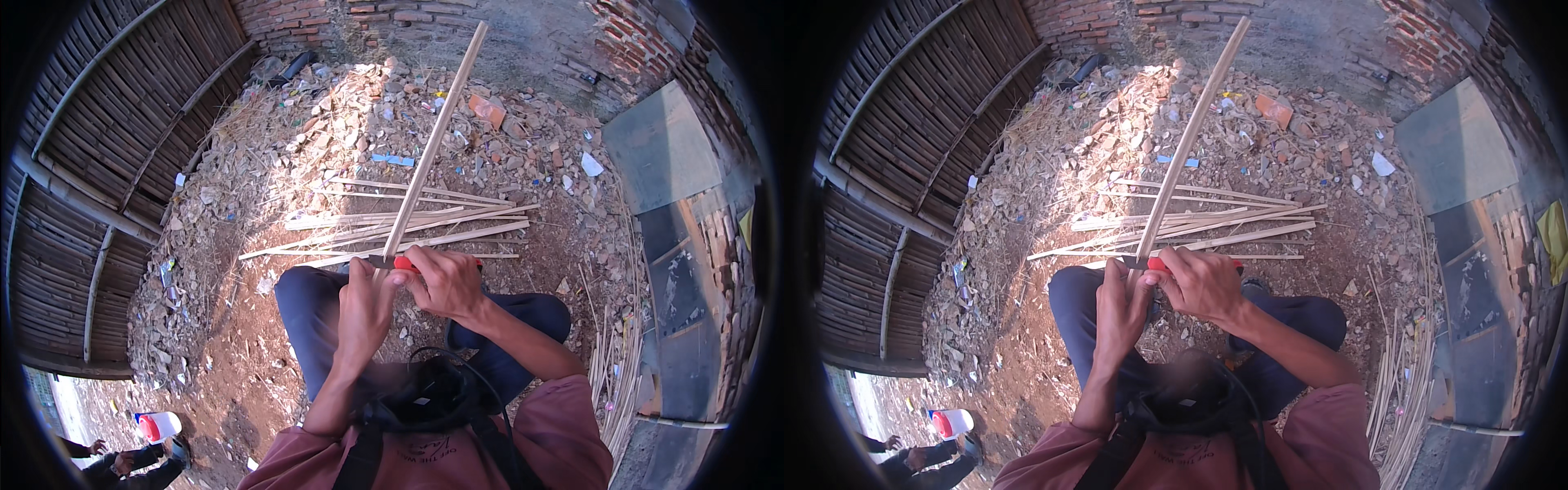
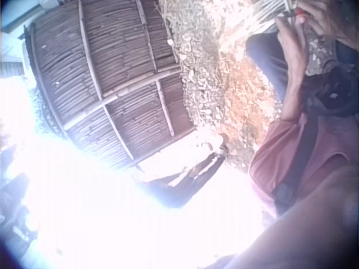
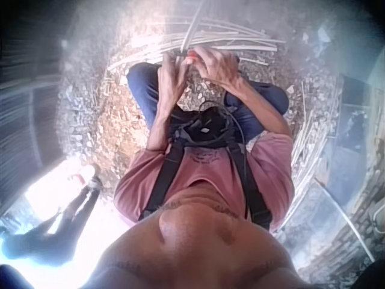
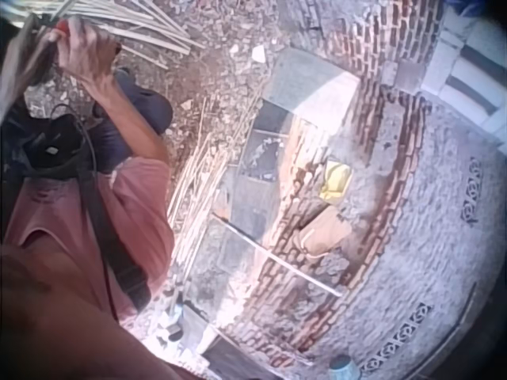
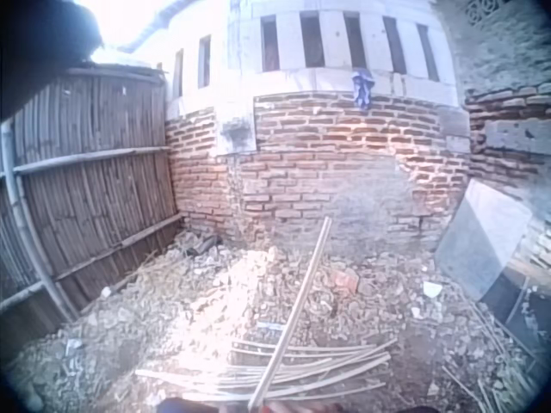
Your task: The person shaves a bamboo strip using a small utility knife, removing thin layers of wood from the surface and edges. The person handles the bamboo strip by hand, rotating and repositioning it while applying the blade to different sections over a pile of wood shavings.
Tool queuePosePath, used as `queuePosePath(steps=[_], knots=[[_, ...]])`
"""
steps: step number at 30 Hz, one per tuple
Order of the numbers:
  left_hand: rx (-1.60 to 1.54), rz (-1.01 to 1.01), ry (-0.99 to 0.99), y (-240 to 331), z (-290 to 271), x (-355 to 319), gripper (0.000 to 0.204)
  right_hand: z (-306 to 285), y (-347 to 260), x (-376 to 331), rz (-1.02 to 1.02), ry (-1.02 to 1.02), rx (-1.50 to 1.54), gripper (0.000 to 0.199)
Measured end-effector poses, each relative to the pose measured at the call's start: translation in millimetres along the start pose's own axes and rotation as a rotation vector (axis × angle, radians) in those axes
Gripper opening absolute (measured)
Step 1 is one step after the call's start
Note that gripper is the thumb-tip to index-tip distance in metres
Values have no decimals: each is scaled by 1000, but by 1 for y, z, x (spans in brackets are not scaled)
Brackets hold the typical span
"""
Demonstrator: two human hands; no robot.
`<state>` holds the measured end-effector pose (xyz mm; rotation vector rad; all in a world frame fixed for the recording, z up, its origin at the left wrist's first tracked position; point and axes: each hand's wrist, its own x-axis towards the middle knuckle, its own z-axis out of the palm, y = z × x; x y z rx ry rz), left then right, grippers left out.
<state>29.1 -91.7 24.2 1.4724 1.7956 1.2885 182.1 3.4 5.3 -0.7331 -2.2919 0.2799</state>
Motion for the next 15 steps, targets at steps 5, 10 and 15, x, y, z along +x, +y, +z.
queuePosePath(steps=[5,10,15], knots=[[4,-60,3,4,-2,4,42,-6,1,4,-38,3,-51,33],[-12,-52,11,4,-1,8,42,-9,4,10,-35,17,-73,32],[12,-54,23,4,1,11,41,-11,6,13,-33,27,-73,30]])
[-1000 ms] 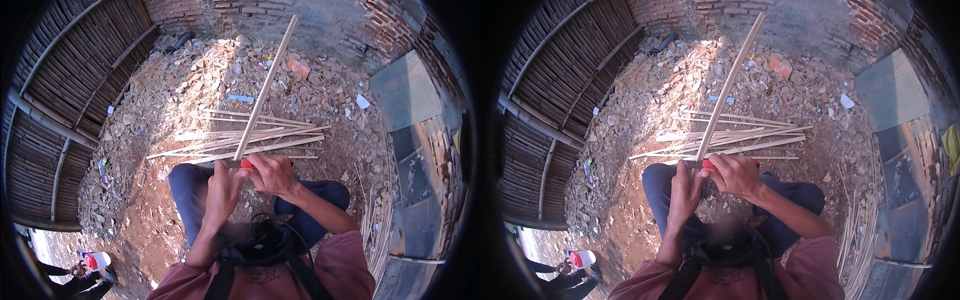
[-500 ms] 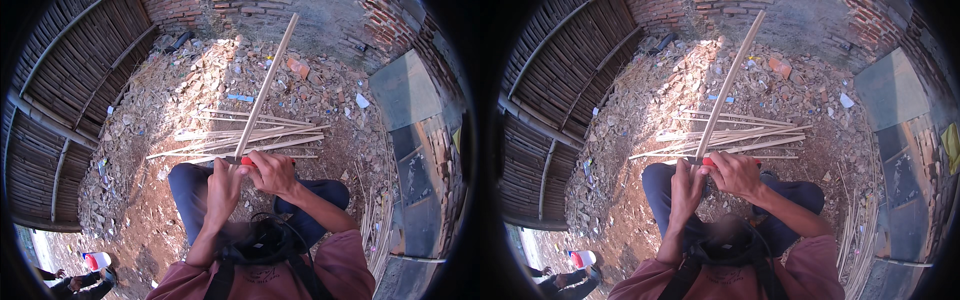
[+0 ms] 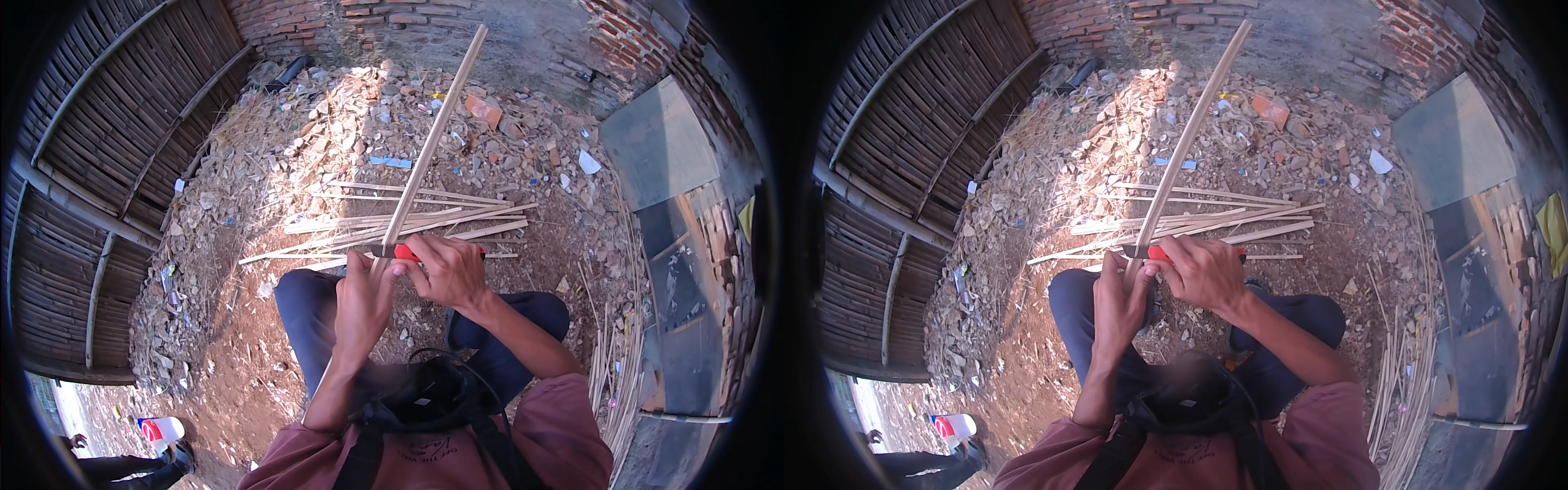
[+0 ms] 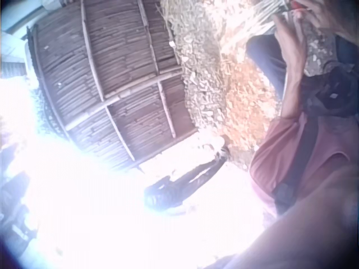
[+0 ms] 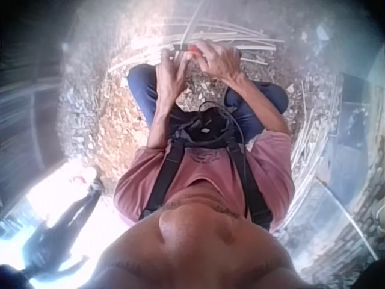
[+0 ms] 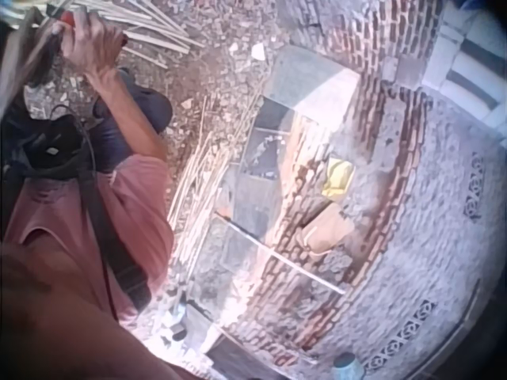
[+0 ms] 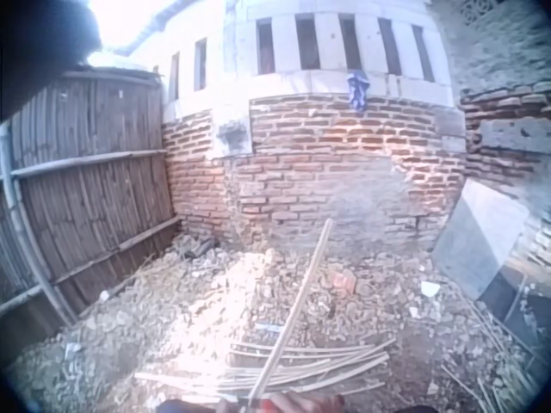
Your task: The person shaves a bamboo strip using a small utility knife, removing thin layers of wood from the surface and edges. The person handles the bamboo strip by hand, rotating and repositioning it while applying the blade to different sections over a pile of wood shavings.
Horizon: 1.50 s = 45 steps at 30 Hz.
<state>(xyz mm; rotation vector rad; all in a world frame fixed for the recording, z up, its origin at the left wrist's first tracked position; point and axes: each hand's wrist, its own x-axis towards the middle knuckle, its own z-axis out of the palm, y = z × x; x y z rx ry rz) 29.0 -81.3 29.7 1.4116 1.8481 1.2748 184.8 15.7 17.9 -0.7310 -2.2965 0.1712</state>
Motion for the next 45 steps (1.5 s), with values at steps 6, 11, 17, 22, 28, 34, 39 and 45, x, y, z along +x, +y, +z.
queuePosePath(steps=[6,11,17,22,28,34,39,45], knots=[[70,-78,-39,-9,-5,-19,39,-36,73,32,558,32,-209,39],[-8,-83,-14,-24,-17,-32,35,-41,124,23,666,281,-34,46],[-116,-69,-145,-6,-20,-24,32,-24,71,12,381,247,291,40],[-128,-49,-202,-4,-21,-19,30,-2,24,4,69,69,306,30],[-164,-14,-170,4,-16,-15,29,8,2,-7,-27,-42,237,25],[-112,4,-122,-2,-12,-12,34,10,1,-6,-47,-46,237,22],[-34,65,-40,-6,-6,-11,36,9,-3,-6,-20,-72,166,20],[-3,59,-15,-4,-2,-4,32,11,-2,-3,-7,-39,115,24]])
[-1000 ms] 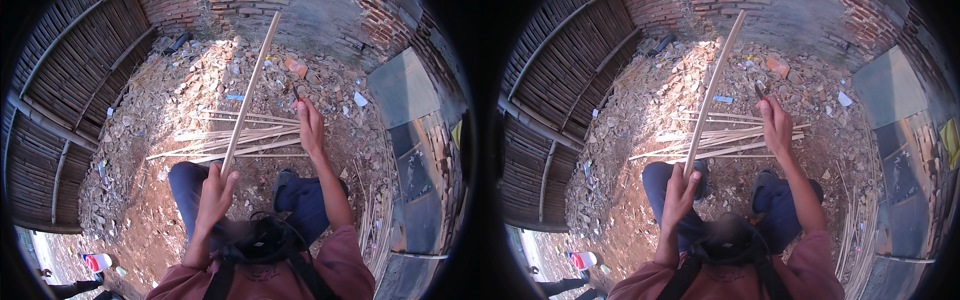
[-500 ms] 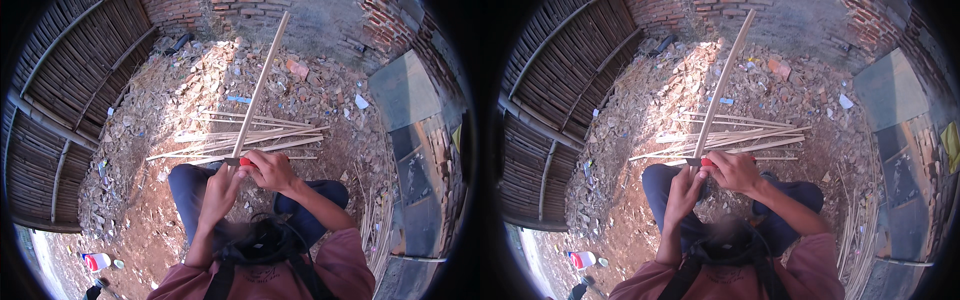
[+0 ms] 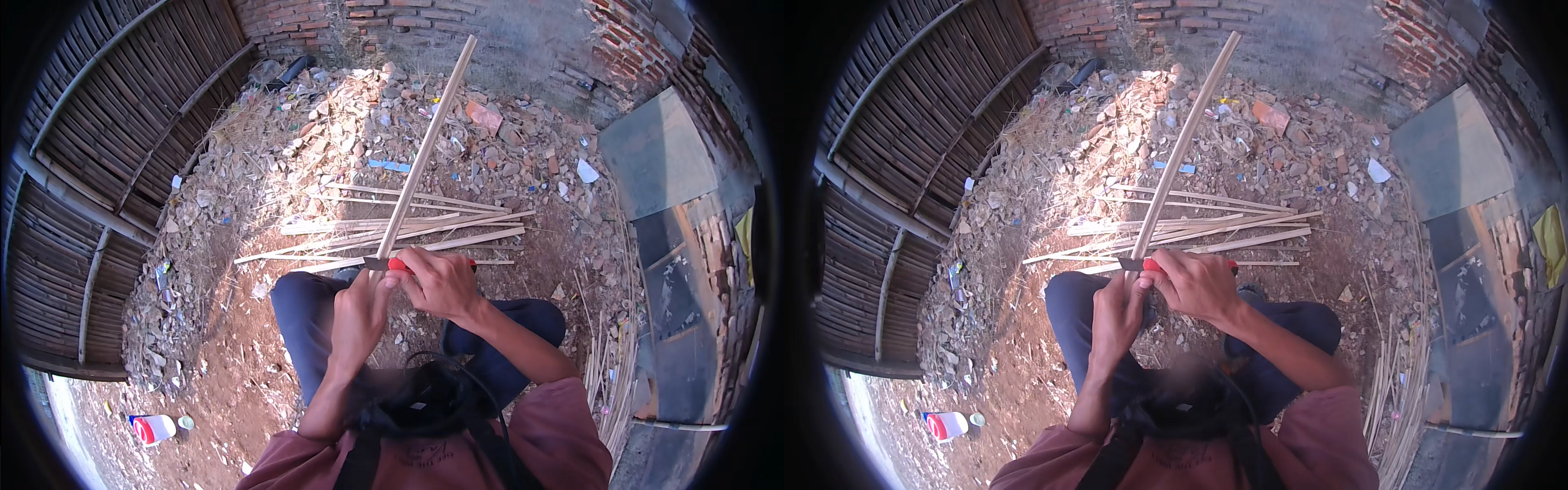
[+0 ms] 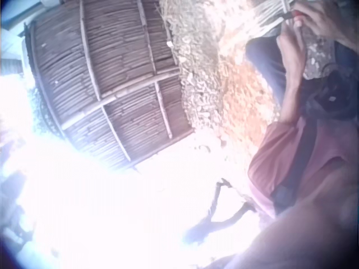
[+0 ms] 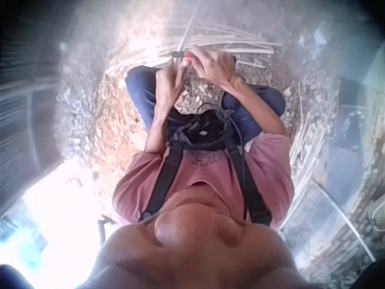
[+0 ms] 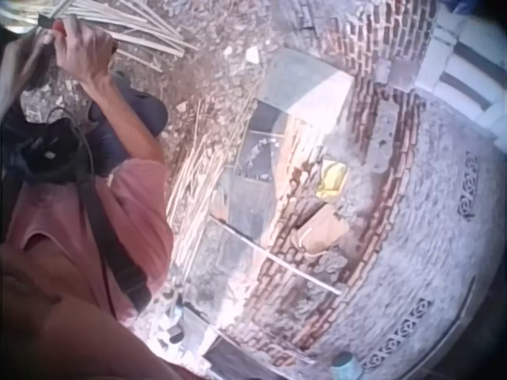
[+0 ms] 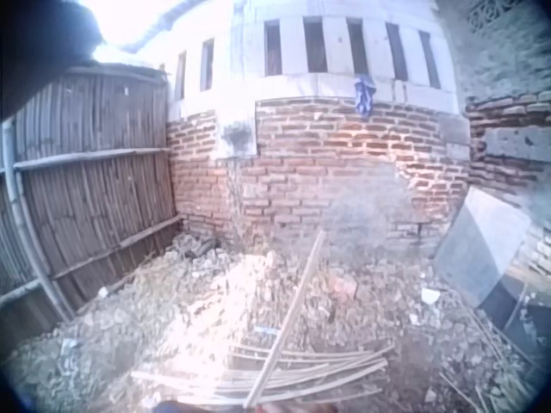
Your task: The person shaves a bamboo strip using a small utility knife, removing thin layers of wood from the surface and edges. The person handles the bamboo strip by hand, rotating and repositioning it while applying the blade to different sections over a pile of wood shavings.
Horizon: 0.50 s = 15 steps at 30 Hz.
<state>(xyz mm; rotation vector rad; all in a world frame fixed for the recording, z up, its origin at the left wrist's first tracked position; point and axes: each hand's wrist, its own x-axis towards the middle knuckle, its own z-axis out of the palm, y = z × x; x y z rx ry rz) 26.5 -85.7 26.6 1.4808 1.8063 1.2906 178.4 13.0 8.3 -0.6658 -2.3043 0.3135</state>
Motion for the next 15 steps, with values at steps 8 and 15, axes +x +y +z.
queuePosePath(steps=[8,15], knots=[[-2,-6,20,0,0,3,33,-2,2,8,-21,16,-70,27],[76,-32,-2,2,-2,0,30,-4,4,10,-4,14,-93,29]])
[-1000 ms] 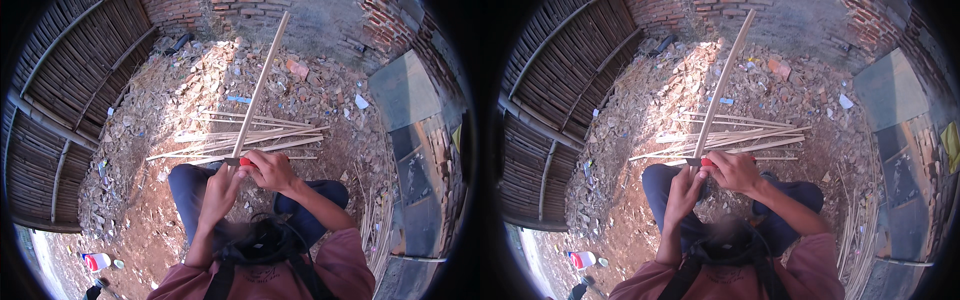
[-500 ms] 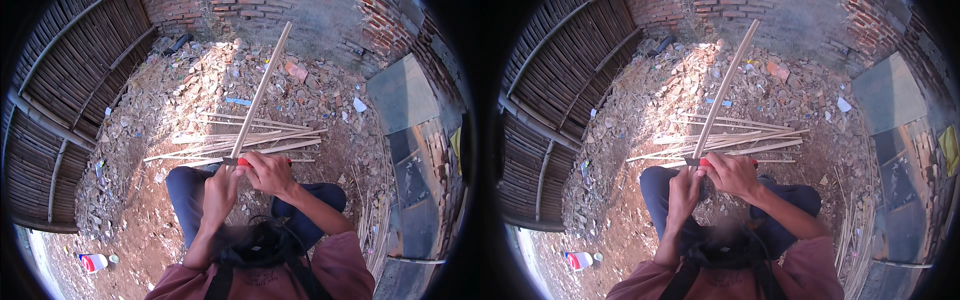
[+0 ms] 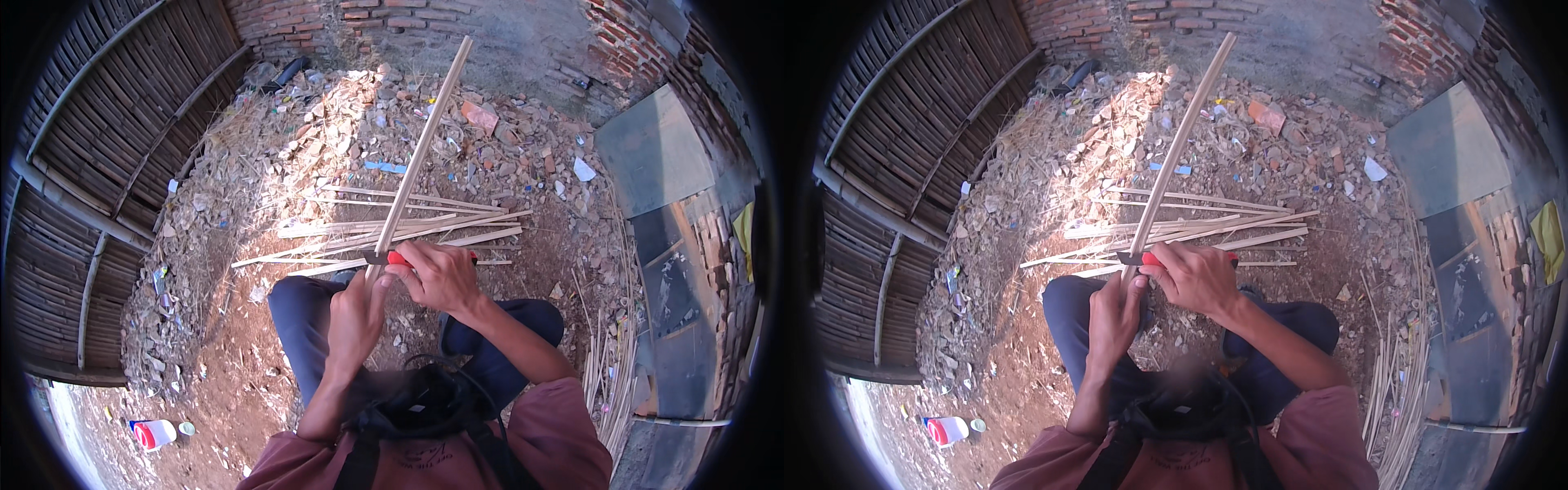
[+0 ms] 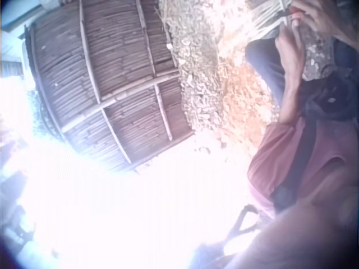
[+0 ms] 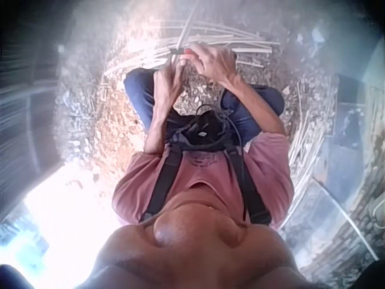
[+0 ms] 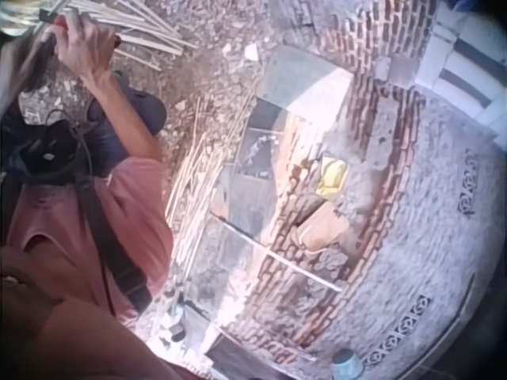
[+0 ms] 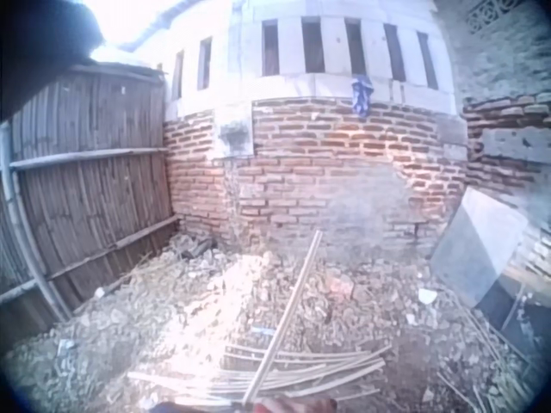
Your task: The person shaves a bamboo strip using a small utility knife, removing thin layers of wood from the surface and edges. The person handles the bamboo strip by hand, rotating and repositioning it while applying the blade to different sections over a pile of wood shavings.
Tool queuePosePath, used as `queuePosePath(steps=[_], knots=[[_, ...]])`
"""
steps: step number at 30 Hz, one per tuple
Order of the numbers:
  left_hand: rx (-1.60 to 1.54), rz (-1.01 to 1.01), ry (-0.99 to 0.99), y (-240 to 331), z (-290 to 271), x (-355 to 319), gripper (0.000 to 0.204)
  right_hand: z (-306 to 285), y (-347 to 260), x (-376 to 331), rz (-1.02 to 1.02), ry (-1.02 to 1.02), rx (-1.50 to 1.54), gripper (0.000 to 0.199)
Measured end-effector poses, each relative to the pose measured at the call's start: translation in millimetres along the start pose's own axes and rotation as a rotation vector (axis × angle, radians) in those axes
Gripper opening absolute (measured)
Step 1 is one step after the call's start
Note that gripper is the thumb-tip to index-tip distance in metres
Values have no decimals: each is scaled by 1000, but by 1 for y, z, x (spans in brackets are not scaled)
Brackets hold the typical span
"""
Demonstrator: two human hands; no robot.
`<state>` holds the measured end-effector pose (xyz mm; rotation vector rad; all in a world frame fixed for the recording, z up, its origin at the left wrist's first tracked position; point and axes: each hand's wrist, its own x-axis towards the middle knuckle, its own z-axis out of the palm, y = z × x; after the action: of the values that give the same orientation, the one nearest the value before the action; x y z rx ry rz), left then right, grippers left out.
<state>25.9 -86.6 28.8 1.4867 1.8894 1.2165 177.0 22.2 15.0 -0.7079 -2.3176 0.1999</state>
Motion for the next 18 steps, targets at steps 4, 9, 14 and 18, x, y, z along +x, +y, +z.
queuePosePath(steps=[4,9,14,18], knots=[[-15,-25,-19,-4,1,-2,33,-1,9,2,14,9,-25,28],[38,-95,-77,-13,-1,-20,37,-17,45,18,188,21,-54,28],[21,-140,-104,-28,0,-31,39,-10,60,21,218,67,-40,32],[22,-190,-177,-26,-6,-50,39,-29,97,32,465,50,-117,35]])
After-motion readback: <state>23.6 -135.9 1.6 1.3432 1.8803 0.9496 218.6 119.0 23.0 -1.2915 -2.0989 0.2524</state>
